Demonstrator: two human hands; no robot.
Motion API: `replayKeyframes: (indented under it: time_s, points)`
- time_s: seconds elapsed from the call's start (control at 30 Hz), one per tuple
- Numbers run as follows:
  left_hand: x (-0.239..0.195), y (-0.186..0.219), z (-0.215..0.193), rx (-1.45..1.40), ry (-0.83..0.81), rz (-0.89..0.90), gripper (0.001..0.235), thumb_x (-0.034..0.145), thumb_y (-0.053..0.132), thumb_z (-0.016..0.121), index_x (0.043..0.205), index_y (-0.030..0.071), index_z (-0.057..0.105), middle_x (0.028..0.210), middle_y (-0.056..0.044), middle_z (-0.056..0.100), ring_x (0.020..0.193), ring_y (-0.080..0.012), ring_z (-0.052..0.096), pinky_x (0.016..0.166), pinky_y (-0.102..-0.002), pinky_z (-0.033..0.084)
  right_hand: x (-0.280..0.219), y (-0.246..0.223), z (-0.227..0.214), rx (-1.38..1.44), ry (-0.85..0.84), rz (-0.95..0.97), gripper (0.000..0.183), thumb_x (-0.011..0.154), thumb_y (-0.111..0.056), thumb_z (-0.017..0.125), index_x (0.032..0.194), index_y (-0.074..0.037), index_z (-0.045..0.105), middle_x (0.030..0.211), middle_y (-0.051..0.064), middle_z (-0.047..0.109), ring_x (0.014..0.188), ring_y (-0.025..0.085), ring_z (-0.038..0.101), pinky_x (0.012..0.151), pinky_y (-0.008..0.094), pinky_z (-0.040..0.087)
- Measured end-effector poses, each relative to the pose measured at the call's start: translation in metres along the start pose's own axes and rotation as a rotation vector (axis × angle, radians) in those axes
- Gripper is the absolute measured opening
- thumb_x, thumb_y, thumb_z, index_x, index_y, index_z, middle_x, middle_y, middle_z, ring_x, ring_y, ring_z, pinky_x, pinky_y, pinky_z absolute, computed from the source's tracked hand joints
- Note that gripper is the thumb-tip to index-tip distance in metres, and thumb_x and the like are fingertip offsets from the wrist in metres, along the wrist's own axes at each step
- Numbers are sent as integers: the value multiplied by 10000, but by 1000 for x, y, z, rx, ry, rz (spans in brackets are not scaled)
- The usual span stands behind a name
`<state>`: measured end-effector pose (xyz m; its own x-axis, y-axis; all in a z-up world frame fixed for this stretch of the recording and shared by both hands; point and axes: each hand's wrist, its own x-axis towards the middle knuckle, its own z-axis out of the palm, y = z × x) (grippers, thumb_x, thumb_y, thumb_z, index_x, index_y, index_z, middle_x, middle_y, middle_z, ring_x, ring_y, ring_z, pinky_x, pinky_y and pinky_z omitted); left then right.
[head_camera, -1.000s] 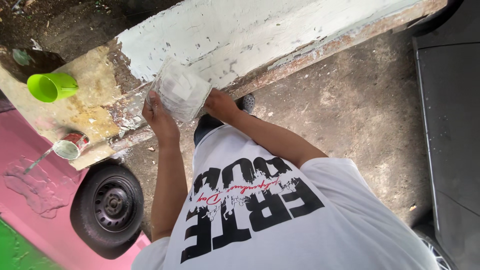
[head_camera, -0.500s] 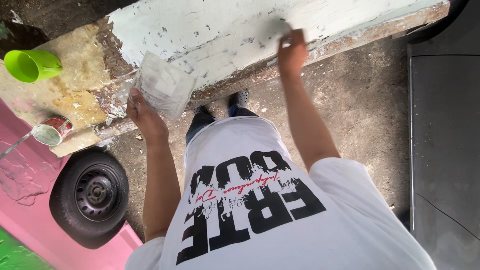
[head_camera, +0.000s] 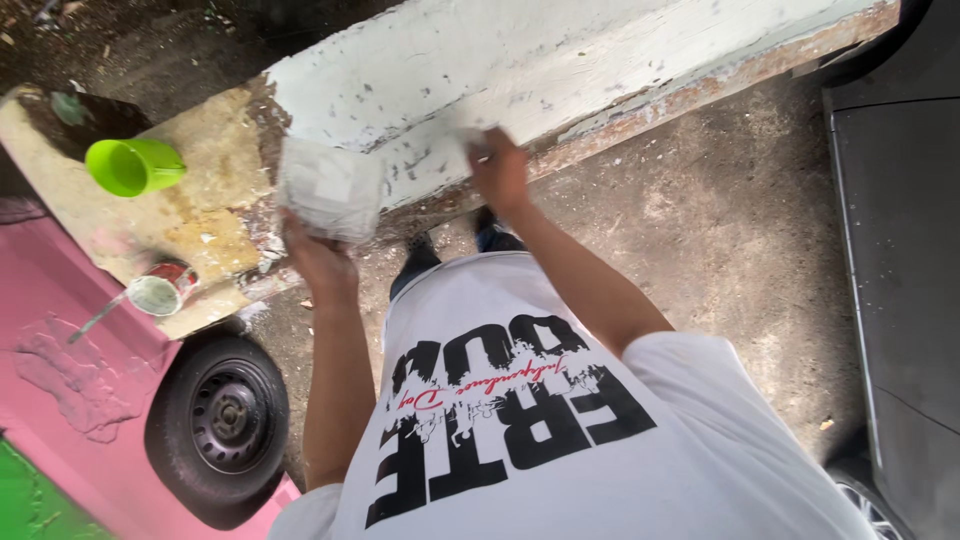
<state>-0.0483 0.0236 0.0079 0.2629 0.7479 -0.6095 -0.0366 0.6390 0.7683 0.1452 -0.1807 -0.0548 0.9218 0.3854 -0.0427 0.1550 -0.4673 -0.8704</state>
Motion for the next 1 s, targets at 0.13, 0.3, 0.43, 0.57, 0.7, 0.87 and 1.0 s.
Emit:
replayKeyframes:
  time_s: [0.13,0.3,0.43,0.57,0.7,0.87,1.0]
  points:
    - [15,-5,-1,-95,-190,-101,543,1025,440,537,1397,45,526,1179,-52,695,891,-135,671,619,-268,497,-3,-10,-33,-135,210,256,193,957,-104,688,1115,-26,766,739,117,698,590,200,615,527,373,489]
    - [41,0,-25,-58,-165,-22,566,974,450,654,1372,69,520,1174,-19,700,959,-147,626,714,-296,491,-33,-55,-28,356,358,178,241,1032,-114,634,1215,28,702,864,89,718,680,126,667,582,289,526]
    - [41,0,-46,-54,-219,130,506,965,400,624,1320,65,490,1173,14,629,1049,-145,670,801,-361,586,-66,-105,-9,546,253,121,310,1037,-110,610,1297,53,651,909,88,730,664,99,684,557,243,546]
    - [12,14,-62,171,-444,472,413,1228,312,526,1139,-80,619,1021,-66,599,936,-108,506,855,-282,445,-88,-145,12,627,155,69,285,1065,-91,595,1308,50,642,907,90,735,676,107,706,558,240,538]
    - [-27,26,-62,99,-550,489,360,1119,267,483,1275,-26,621,1190,-74,705,1087,-111,637,971,-286,514,-102,-166,34,603,108,27,290,1077,-88,590,1330,38,653,927,70,737,694,85,686,581,229,535]
    - [-62,38,-63,520,-548,642,338,1120,233,502,1239,-20,694,934,-124,746,764,-161,665,697,-311,538,-108,-191,55,604,167,124,285,1063,-91,623,1313,31,685,856,46,716,647,60,612,568,214,508]
    - [-79,44,-60,687,-622,957,336,1125,183,509,1370,-26,606,1166,-218,714,970,-290,748,843,-372,591,-112,-206,55,687,166,57,272,1065,-98,630,1296,37,678,927,50,740,671,67,629,591,222,526]
